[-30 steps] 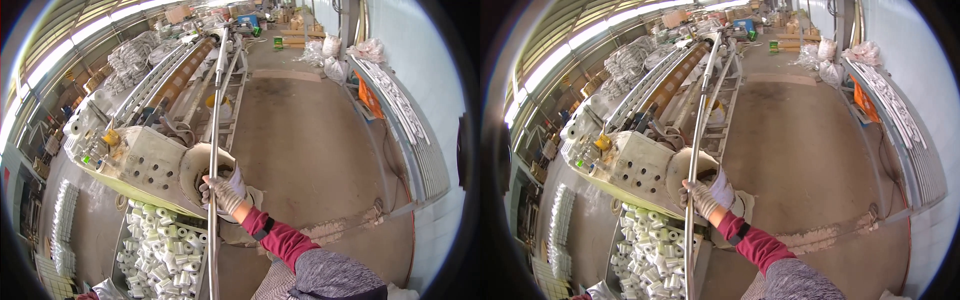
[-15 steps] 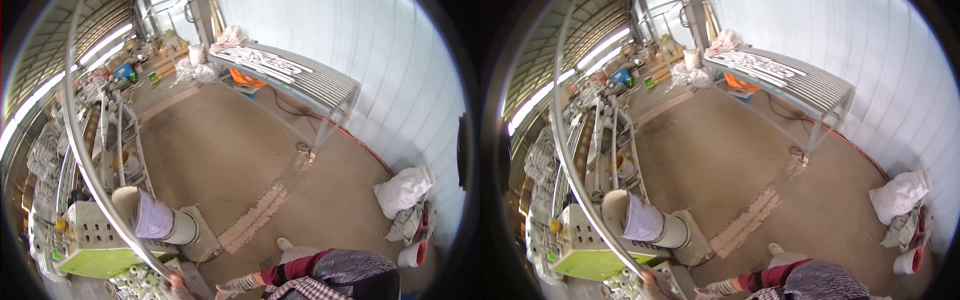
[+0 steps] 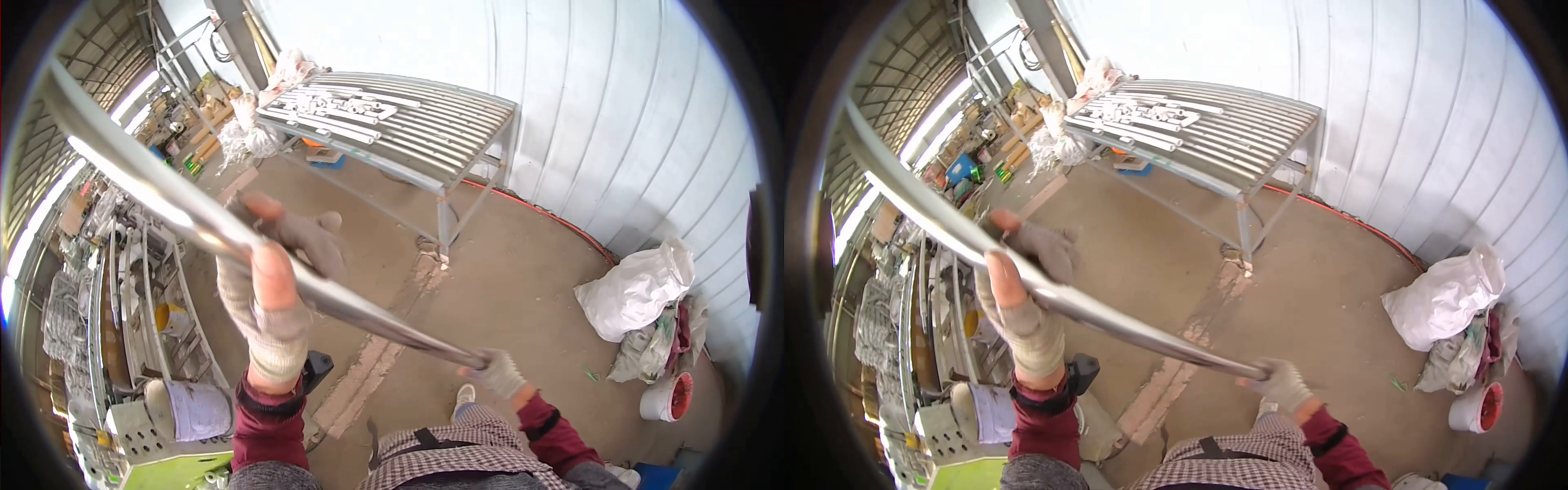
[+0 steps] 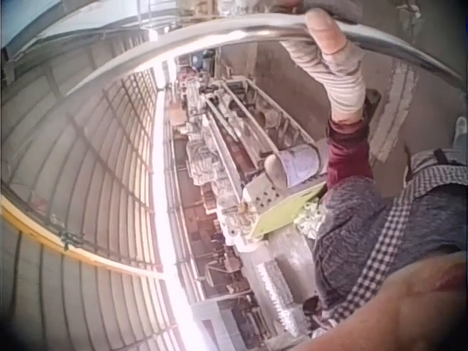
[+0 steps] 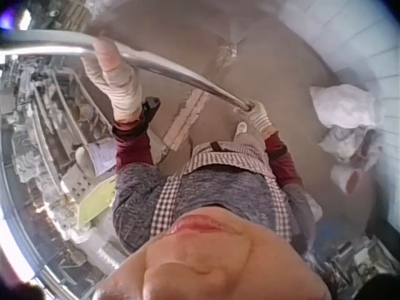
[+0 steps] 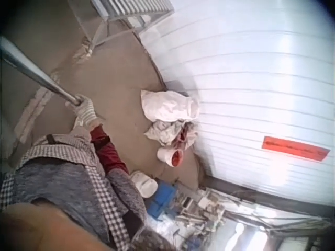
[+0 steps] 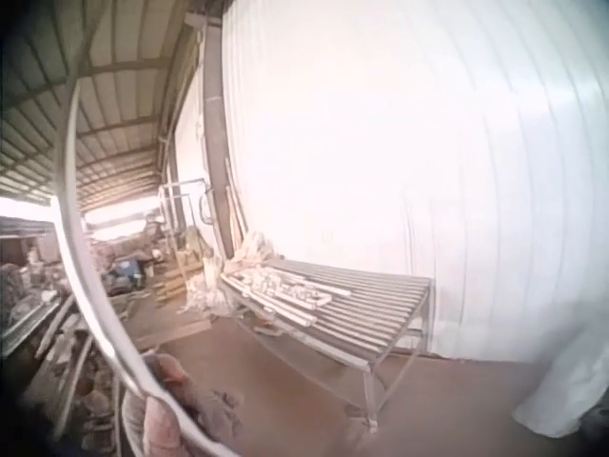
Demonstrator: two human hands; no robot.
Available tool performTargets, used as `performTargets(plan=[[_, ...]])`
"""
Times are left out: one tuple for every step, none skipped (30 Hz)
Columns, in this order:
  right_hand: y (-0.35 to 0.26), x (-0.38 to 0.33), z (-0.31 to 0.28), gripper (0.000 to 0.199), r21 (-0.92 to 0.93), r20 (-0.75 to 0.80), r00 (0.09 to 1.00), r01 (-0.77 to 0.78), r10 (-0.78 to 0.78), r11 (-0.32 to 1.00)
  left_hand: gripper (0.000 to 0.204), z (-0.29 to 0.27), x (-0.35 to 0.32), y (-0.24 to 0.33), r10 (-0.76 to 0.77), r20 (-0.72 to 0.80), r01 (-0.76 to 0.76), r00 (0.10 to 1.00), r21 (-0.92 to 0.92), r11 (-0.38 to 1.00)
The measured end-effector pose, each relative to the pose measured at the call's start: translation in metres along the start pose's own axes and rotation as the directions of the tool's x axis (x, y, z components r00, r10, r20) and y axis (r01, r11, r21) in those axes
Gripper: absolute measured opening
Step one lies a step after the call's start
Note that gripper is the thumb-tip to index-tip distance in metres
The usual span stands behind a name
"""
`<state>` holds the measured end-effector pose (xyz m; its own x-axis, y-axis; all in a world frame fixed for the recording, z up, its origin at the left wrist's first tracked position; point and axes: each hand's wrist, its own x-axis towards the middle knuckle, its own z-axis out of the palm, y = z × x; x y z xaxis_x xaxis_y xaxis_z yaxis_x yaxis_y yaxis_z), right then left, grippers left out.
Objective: Operating an industrial machine to wind plastic film onto cardboard cores.
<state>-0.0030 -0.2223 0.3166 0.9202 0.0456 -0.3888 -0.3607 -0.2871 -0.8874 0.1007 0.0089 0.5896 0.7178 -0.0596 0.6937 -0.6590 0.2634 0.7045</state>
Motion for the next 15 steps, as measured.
performTargets(plan=[[0.034, 0.003, -0.039, 0.032, 0.006, -0.072, 0.994, -0.087, 0.087, 0.996, 0.041, 0.020, 0.020, -0.021, -0.038, -0.071, 0.038, 0.997, -0.006, 0.999], [0.070, 0.004, -0.069, 0.032, 0.015, -0.124, 0.978, -0.167, 0.167, 0.986, 0.038, 0.036, 0.038, -0.039, -0.073, -0.150, 0.075, 0.986, 0.005, 0.997], [0.088, -0.007, -0.097, 0.033, -0.021, -0.184, 0.962, -0.208, 0.200, 0.978, 0.033, 0.039, 0.054, -0.068, -0.091, -0.166, 0.098, 0.982, 0.037, 0.994], [0.102, -0.017, -0.122, 0.034, -0.056, -0.242, 0.943, -0.249, 0.229, 0.967, 0.043, 0.045, 0.068, -0.106, -0.098, -0.281, 0.134, 0.955, 0.111, 0.985], [0.121, -0.025, -0.142, 0.036, -0.220, -0.288, 0.927, -0.309, 0.241, 0.925, 0.042, 0.038, 0.078, -0.148, -0.219, -0.288, 0.236, 0.932, 0.026, 0.971], [0.140, -0.030, -0.158, 0.038, -0.378, -0.327, 0.913, -0.363, 0.244, 0.852, 0.038, 0.024, 0.083, -0.192, -0.340, -0.199, 0.366, 0.919, 0.111, 0.924], [0.168, -0.032, -0.171, 0.041, -0.358, -0.326, 0.881, -0.450, 0.342, 0.818, 0.031, 0.006, 0.076, -0.247, -0.455, -0.198, 0.477, 0.868, 0.079, 0.875], [0.194, -0.032, -0.179, 0.044, -0.326, -0.340, 0.825, -0.554, 0.451, 0.766, 0.029, 0.011, 0.062, -0.298, -0.554, -0.228, 0.584, 0.801, 0.086, 0.807], [0.187, -0.037, -0.186, 0.048, -0.399, -0.349, 0.818, -0.571, 0.457, 0.717, 0.027, 0.009, 0.045, -0.342, -0.679, -0.183, 0.696, 0.711, 0.048, 0.716], [0.168, -0.042, -0.195, 0.053, -0.473, -0.359, 0.814, -0.581, 0.457, 0.663, 0.028, 0.008, 0.022, -0.388, -0.741, -0.198, 0.756, 0.641, -0.004, 0.655], [0.174, -0.048, -0.208, 0.054, -0.492, -0.359, 0.800, -0.600, 0.480, 0.632, 0.029, 0.020, 0.000, -0.429, -0.770, -0.155, 0.769, 0.619, -0.078, 0.635], [0.186, -0.059, -0.219, 0.055, -0.505, -0.363, 0.780, -0.625, 0.511, 0.595, 0.027, 0.045, -0.013, -0.452, -0.846, -0.128, 0.827, 0.517, -0.182, 0.533], [0.183, -0.069, -0.228, 0.050, -0.475, -0.408, 0.740, -0.672, 0.534, 0.568, 0.024, 0.059, -0.031, -0.479, -0.829, -0.079, 0.817, 0.554, -0.139, 0.560], [0.183, -0.066, -0.240, 0.046, -0.444, -0.460, 0.702, -0.712, 0.544, 0.544, 0.024, 0.074, -0.037, -0.512, -0.801, -0.027, 0.795, 0.599, -0.101, 0.598], [0.197, -0.071, -0.251, 0.045, -0.382, -0.476, 0.655, -0.755, 0.587, 0.533, 0.028, 0.102, -0.033, -0.530, -0.873, -0.006, 0.861, 0.487, -0.166, 0.481]])
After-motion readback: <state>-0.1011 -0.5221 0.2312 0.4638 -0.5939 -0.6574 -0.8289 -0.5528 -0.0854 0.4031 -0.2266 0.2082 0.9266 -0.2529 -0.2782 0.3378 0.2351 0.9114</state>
